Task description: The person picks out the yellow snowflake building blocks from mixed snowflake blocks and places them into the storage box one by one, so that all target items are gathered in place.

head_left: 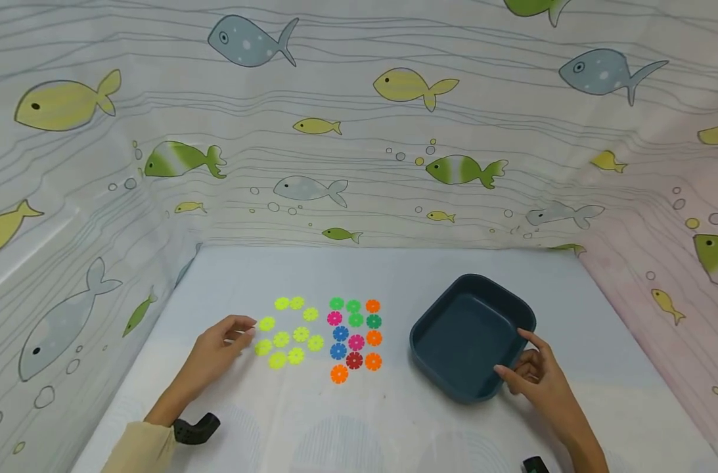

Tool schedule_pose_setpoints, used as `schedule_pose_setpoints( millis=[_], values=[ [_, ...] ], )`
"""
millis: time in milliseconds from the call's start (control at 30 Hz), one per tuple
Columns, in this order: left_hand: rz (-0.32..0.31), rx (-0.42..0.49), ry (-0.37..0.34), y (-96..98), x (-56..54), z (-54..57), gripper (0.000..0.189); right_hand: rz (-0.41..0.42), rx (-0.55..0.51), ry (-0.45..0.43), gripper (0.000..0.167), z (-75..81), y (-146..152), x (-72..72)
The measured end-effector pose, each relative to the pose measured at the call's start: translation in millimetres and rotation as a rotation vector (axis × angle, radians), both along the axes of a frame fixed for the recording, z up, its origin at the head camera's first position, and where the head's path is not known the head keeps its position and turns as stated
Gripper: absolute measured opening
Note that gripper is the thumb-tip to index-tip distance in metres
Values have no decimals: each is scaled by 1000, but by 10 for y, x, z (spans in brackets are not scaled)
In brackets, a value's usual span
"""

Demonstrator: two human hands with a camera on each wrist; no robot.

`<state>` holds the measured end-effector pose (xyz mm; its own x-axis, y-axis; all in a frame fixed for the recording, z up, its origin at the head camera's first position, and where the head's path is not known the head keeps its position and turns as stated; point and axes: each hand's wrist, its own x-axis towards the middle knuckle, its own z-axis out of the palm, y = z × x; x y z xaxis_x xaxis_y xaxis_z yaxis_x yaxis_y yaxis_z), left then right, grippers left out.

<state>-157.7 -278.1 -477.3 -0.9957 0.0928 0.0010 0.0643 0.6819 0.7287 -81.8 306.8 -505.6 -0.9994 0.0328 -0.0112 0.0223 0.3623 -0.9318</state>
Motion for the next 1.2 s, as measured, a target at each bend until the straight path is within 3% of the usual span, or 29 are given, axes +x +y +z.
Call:
schedule_pose_setpoints(
  millis=[300,600,833,1200],
  values=[
    [-3,0,-9,-49,-24,-37,35,-23,-58,-46,83,-3,-9,18],
    [-50,-28,-16,-31,-43,-60,36,-19,-25,-9,83,-4,48,23],
    [-63,-101,-2,-5,-66,-132,39,-14,-39,-7,81,4,39,26],
    [-96,-143,23,19,-86,-182,29,9,-63,-4,77,13,-7,13]
  ],
)
